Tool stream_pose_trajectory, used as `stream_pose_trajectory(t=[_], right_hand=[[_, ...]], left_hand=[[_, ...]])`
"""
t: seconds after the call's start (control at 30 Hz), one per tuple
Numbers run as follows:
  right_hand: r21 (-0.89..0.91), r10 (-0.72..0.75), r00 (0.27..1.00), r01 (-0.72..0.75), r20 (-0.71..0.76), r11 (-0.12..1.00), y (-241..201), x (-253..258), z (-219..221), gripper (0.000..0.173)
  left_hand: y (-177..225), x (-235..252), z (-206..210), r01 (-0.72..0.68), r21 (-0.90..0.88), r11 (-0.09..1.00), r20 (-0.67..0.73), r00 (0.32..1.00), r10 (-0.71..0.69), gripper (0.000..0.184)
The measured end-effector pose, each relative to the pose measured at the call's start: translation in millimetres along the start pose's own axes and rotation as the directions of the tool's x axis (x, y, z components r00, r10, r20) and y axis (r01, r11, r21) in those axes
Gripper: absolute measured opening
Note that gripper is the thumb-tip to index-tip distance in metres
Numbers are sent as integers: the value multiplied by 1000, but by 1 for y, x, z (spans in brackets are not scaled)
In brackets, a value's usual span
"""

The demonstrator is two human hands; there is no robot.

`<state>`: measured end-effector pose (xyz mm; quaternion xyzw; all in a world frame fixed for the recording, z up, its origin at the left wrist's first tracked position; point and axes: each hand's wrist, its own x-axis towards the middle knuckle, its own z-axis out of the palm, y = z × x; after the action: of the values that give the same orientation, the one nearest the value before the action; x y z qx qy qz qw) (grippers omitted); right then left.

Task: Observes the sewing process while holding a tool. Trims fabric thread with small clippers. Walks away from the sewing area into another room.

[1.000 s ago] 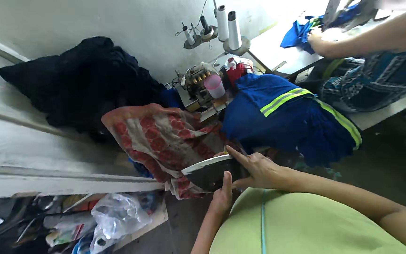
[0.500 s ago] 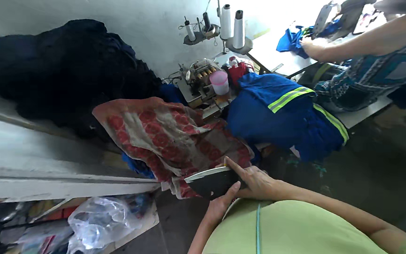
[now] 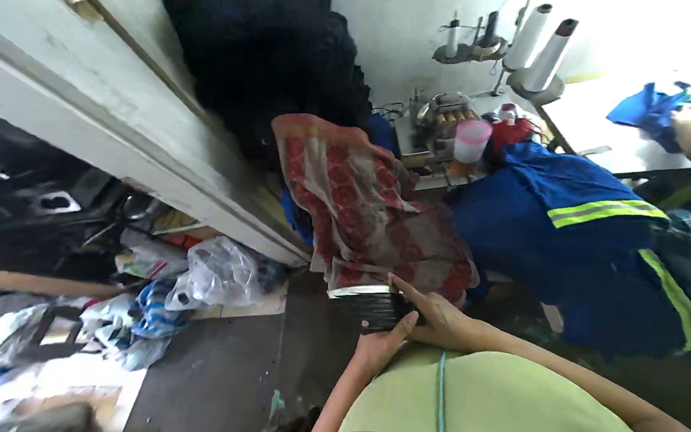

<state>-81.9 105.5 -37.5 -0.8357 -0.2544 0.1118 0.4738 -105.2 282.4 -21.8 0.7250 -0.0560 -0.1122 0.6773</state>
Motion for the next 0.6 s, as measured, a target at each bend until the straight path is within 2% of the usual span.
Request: stream_pose_trajectory(t=[0.1,0.23,0.3,0.4,0.5,0.6], right_hand=[[20,-36,992,34,123,999,-13,5,-6,84],[28,-88,964,83,252,996,-18,8,-11,86],[65,-160,952,148,259,987,-14,3,-8,86],[89,-212,934,194,289,977,-8,0,-7,88],[82,-216,930,201,298,976,-8,-2,-11,91],[1,-165,939,172,303,985,-15,-5,-15,91]], left_hand=[[1,-15,7,-29,22,999,-167,985,32,35],[-3,-29,12,-55,153,987,-279,955,96,41],[-10,-37,16,-98,195,976,-316,936,157,47],[-23,-41,24,-221,126,967,-372,893,252,53],[-21,-39,32,-248,86,965,-419,869,261,51],[-17,-44,32,-180,123,976,-425,879,215,35]])
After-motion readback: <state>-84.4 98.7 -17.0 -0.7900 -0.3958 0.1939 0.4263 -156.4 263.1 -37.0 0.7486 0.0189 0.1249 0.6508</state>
